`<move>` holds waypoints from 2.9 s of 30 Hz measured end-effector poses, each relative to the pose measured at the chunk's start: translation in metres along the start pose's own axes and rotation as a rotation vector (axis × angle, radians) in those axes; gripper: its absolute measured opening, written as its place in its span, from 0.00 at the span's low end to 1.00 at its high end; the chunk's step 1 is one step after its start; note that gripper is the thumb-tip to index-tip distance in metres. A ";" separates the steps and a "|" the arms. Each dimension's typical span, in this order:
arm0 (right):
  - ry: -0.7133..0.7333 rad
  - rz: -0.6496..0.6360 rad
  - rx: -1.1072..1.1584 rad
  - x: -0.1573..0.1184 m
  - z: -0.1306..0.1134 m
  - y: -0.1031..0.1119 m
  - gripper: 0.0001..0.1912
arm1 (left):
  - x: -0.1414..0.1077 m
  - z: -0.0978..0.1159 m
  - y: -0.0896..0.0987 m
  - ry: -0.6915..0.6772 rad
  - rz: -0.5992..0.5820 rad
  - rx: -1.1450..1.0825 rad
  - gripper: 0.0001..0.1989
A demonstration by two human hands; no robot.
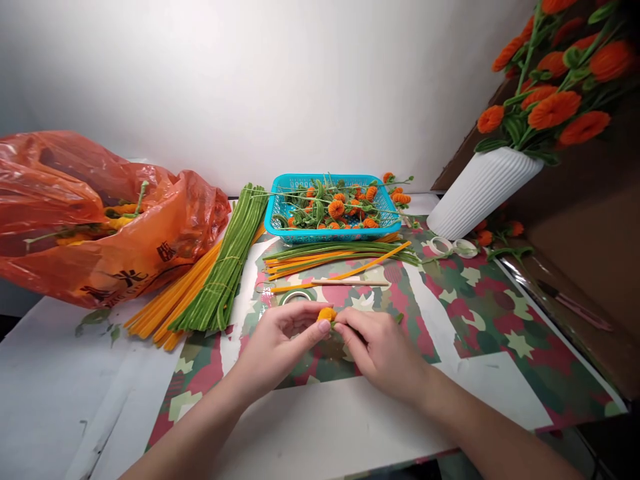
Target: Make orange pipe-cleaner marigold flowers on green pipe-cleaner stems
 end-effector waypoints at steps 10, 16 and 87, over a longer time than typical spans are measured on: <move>-0.268 -0.089 0.647 0.000 0.003 0.000 0.15 | -0.010 0.016 0.002 -0.518 0.150 0.374 0.14; -0.428 -0.382 1.081 0.000 0.014 -0.009 0.19 | -0.018 0.028 -0.005 -0.928 -0.023 0.467 0.20; -0.147 0.164 0.244 -0.009 0.008 -0.010 0.15 | -0.010 0.005 -0.005 -0.296 0.143 0.451 0.05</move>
Point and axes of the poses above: each hand's wrist, its own x-axis towards the middle knuckle, its own y-axis out of the back of the hand, z = x × y, the point moved 4 cm from there along x, towards the middle knuckle, and after that the axes turned 5 degrees about x, right-handed, at the moved point
